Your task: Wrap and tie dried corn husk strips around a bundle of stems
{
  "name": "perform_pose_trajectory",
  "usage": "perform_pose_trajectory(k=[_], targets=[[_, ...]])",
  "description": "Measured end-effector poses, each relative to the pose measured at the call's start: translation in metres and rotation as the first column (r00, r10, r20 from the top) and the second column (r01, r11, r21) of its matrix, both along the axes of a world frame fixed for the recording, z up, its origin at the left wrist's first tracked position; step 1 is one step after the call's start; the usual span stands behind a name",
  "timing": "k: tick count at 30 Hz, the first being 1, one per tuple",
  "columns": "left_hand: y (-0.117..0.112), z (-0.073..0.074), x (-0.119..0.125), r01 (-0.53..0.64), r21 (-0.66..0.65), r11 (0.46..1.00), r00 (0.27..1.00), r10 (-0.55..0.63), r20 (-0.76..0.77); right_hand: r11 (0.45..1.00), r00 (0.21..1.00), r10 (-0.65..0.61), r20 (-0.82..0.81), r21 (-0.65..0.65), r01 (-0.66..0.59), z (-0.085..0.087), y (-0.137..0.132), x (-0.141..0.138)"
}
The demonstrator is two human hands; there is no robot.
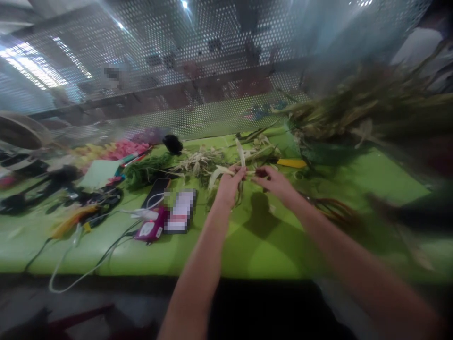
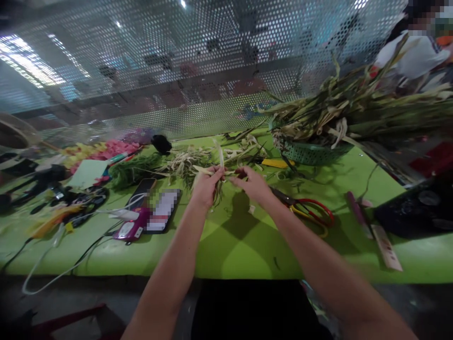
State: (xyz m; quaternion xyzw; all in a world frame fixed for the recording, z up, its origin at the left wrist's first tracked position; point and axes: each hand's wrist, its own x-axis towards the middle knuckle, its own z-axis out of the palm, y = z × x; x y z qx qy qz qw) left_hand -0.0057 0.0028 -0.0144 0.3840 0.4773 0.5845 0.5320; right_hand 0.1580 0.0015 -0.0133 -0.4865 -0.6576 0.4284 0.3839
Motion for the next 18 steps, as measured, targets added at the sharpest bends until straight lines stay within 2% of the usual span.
perform_pose_trajectory(k=[2,6,11,14,18], targets=[[-0.002,-0.001,0.003,0.102,0.029,0.994,0.995,-0.101,-0.013,0.997,0.991,-0.065,-0.117,-0.038,0.061,0.002,0.003,0.002],[-0.006,-0.003,0.009,0.198,0.035,0.98,0.98,-0.199,0.006,0.997,0.987,-0.012,-0.162,-0.078,-0.001,0.002,0.005,0.0],[-0.007,0.0,0.005,0.178,-0.036,0.983,0.983,-0.176,0.04,0.993,0.976,-0.11,-0.186,-0.071,0.098,0.0,0.009,0.003],[-0.006,0.002,0.002,0.156,-0.027,0.987,0.985,-0.154,0.074,0.98,0.972,-0.188,-0.139,-0.09,0.176,-0.001,0.014,0.011],[-0.006,0.003,0.001,0.171,-0.018,0.985,0.985,-0.171,0.015,0.988,0.987,-0.155,-0.046,0.019,0.156,0.0,0.016,0.015]])
